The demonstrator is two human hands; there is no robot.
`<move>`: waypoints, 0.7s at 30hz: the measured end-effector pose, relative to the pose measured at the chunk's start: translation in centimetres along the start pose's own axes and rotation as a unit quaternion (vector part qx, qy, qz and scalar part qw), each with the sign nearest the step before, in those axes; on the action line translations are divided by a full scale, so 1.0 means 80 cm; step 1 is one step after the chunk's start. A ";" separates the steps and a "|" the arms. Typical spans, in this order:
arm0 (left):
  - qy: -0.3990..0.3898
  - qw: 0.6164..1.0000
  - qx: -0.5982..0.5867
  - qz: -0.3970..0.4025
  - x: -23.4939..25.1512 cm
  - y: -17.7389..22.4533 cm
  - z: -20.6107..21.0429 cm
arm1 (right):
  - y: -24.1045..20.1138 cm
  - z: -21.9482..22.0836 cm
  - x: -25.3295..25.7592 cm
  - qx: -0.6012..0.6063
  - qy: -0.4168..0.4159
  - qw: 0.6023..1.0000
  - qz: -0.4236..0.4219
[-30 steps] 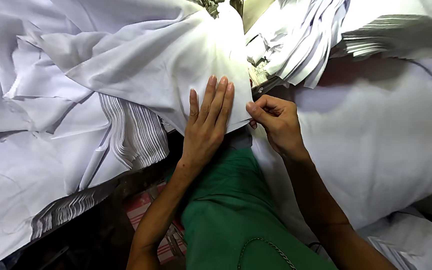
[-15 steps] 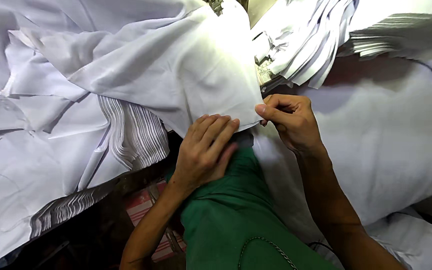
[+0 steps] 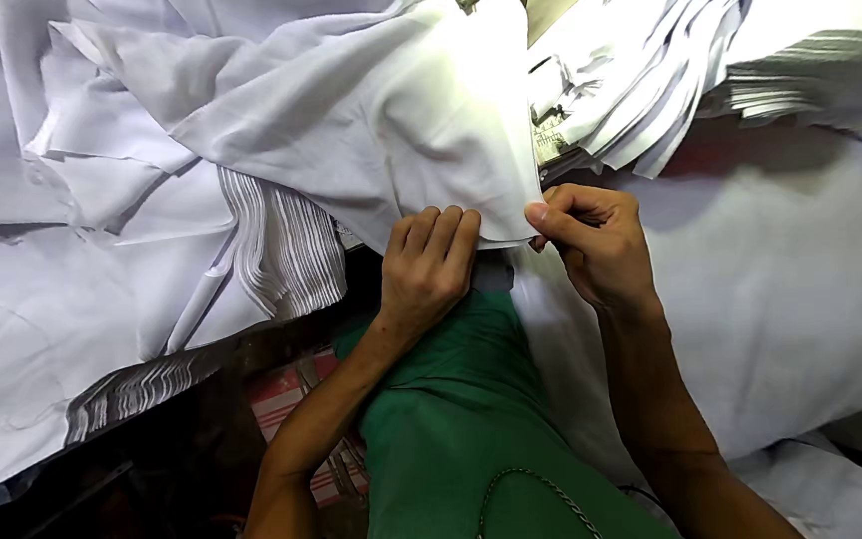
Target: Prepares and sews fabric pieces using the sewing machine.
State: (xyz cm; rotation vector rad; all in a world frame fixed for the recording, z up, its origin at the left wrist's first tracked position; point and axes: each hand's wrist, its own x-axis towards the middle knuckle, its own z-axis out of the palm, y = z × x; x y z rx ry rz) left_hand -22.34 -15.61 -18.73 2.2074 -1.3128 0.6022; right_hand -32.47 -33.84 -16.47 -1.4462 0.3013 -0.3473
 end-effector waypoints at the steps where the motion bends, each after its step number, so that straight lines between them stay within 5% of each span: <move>1: 0.003 1.000 -0.024 0.009 0.000 0.001 -0.006 | 0.000 0.000 -0.001 -0.001 0.001 1.000 -0.002; 9: -0.012 0.996 -0.043 0.083 -0.003 0.025 -0.019 | 0.002 -0.008 -0.001 -0.032 0.017 0.999 -0.006; 21: -0.064 0.992 -0.081 0.078 0.030 0.008 0.001 | -0.011 -0.002 -0.002 -0.087 0.052 0.993 -0.060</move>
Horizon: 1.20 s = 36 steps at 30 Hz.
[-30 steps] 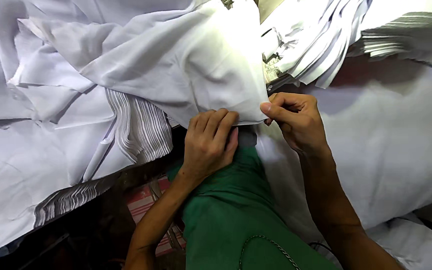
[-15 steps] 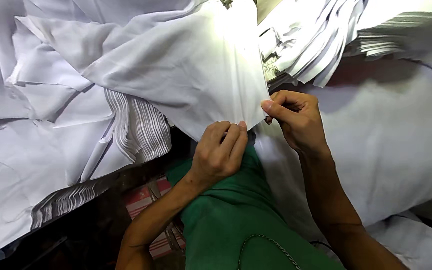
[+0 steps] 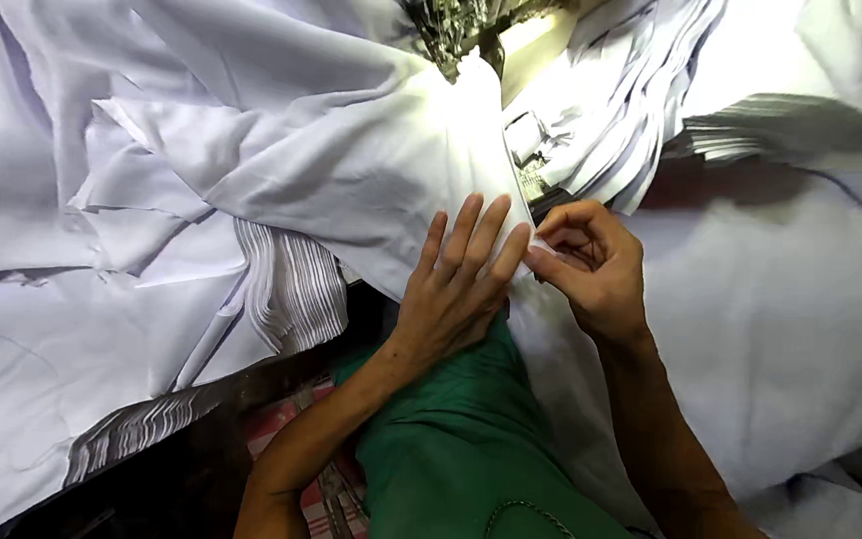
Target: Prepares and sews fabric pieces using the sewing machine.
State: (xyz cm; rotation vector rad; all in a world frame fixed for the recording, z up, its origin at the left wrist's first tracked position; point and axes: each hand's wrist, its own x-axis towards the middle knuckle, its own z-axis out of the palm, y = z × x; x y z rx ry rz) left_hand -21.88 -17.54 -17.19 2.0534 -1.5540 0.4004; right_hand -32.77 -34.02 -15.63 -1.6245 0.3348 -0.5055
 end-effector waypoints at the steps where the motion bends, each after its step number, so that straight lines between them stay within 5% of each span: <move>1: -0.016 1.000 -0.002 -0.004 0.011 -0.006 -0.004 | 0.000 0.000 0.000 -0.007 0.002 1.000 -0.004; 12: -0.044 0.984 0.083 -0.154 0.029 -0.050 -0.015 | 0.013 0.005 -0.002 -0.008 0.019 0.999 -0.040; 21: -0.064 0.987 0.081 -0.124 0.010 -0.072 -0.032 | 0.035 0.006 0.001 0.008 0.059 0.998 -0.022; 36: -0.083 0.957 0.017 -0.277 0.033 -0.166 -0.042 | 0.020 0.051 0.150 -0.041 0.044 0.990 -0.128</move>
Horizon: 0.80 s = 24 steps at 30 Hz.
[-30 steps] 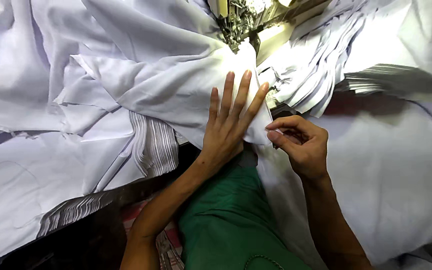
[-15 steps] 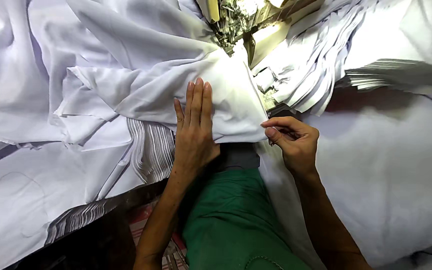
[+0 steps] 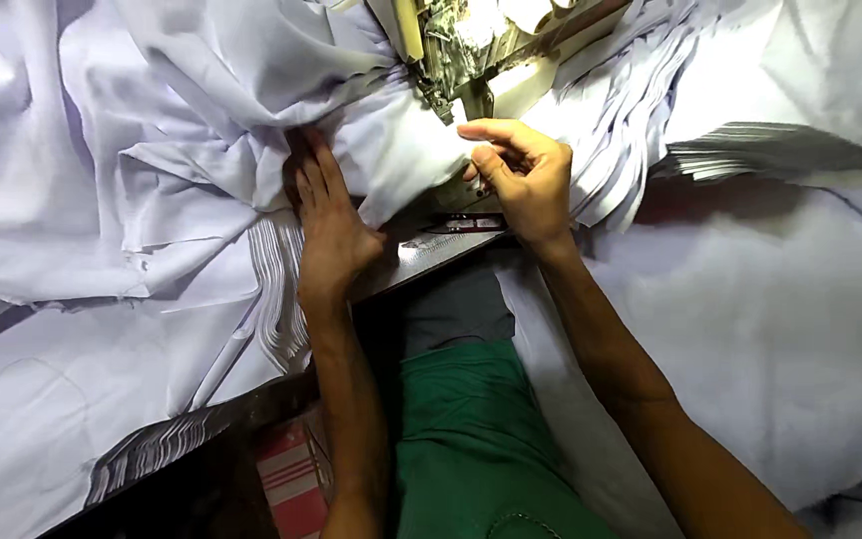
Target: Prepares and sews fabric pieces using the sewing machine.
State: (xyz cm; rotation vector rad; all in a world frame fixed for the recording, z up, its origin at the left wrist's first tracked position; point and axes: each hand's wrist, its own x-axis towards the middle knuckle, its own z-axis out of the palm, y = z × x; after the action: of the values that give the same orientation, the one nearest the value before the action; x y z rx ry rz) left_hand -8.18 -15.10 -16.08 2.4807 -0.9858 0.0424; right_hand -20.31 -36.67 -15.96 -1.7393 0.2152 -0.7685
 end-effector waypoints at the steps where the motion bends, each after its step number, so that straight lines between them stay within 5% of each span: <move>1: -0.009 1.000 -0.012 -0.017 0.002 0.000 -0.002 | -0.002 0.002 0.002 -0.006 0.003 1.000 0.004; 6: -0.063 0.992 -0.044 -0.095 0.002 0.005 -0.021 | -0.009 -0.003 -0.015 -0.068 -0.004 0.998 0.019; 11: -0.146 0.980 -0.125 -0.054 -0.019 0.017 -0.105 | -0.001 -0.020 -0.056 -0.077 0.011 0.995 0.057; 14: -0.056 0.994 -0.091 0.013 0.002 0.040 -0.139 | 0.016 -0.024 -0.071 -0.126 0.018 0.989 0.074; 16: 0.032 0.996 -0.018 0.079 0.048 0.051 -0.130 | 0.022 -0.021 -0.075 -0.188 0.011 0.981 0.034; 18: 0.036 0.992 0.045 0.113 0.093 0.043 -0.105 | 0.024 -0.016 -0.076 -0.260 -0.032 0.965 -0.008; 21: 0.047 0.992 0.081 0.083 0.125 0.026 -0.086 | 0.030 -0.013 -0.072 -0.337 -0.116 0.933 -0.045; 24: 0.083 0.993 0.083 -0.034 0.145 0.014 -0.093 | 0.035 -0.012 -0.076 -0.365 -0.150 0.917 -0.060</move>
State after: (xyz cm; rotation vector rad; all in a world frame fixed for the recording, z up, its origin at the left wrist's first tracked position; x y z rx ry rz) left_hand 0.73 -19.98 -6.71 2.6085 -0.8580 0.3161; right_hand -24.86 -35.22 -20.69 -2.5744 0.2004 -0.5183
